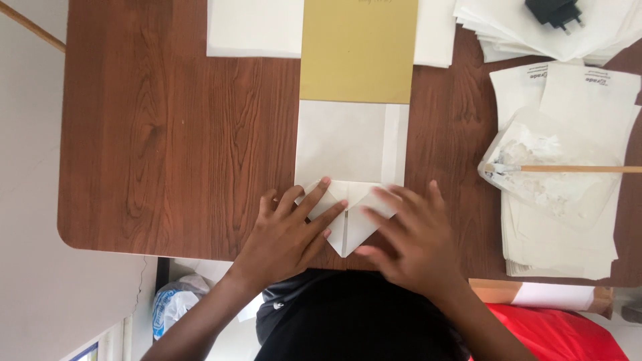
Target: Folding the bottom of a paper bag and applying glue with a brush to seal it.
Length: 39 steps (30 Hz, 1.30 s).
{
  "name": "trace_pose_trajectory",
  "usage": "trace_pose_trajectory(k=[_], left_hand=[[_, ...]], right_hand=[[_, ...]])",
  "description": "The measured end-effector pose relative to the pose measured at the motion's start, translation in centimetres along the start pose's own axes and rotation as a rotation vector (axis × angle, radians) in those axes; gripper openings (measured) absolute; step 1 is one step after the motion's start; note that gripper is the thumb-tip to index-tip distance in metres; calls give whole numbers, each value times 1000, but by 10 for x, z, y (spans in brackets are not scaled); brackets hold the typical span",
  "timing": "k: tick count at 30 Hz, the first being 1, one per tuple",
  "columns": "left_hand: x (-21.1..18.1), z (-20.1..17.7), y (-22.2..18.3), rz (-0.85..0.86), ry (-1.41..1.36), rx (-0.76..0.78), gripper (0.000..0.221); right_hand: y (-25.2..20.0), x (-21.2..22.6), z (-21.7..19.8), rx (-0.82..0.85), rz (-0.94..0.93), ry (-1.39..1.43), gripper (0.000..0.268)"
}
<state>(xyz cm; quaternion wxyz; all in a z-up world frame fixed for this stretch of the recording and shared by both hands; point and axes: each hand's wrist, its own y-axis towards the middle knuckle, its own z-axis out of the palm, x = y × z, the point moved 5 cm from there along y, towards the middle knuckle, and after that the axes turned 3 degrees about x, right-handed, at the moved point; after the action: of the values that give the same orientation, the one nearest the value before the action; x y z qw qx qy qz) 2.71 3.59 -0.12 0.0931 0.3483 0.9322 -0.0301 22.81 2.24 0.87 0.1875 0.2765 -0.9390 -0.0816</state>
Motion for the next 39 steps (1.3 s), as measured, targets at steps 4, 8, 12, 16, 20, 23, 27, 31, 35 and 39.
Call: trace_pose_trajectory(k=[4,8,12,16,20,23,27,31,35,39], left_hand=[[8,0,-1,-22,-79,-158,47],[10,-8,-7,-109,-224,-354,37],[17,-2,-20,-126,-167,-564,17],[19,-2,-29,-146,-151,-729,12],[14,-7,-27,-231,-129,-756,3],[13,-3,-29,-253,-68,-773,6],[7,6,-28,-170,-20,-896,19],[-38,-13,-7,-100,-125,-931,13],[-96,-29,29,-34,-359,-768,14],[-136,-13,69,53,-576,-599,16]], right_hand=[[-66,-62,-46,-614,137,24,31],[-248,-233,-26,-1180,695,338,21],[-334,-344,-11,-1072,950,916,9],[-239,-329,-45,-734,1034,976,48],[-152,-228,-103,-693,1384,798,42],[-146,-247,-95,-709,1191,1064,37],[-126,-221,-112,-736,1155,1210,23],[-125,-231,-97,-805,992,1249,8],[-122,-190,-118,-682,804,983,29],[-144,-173,-111,-750,778,726,28]])
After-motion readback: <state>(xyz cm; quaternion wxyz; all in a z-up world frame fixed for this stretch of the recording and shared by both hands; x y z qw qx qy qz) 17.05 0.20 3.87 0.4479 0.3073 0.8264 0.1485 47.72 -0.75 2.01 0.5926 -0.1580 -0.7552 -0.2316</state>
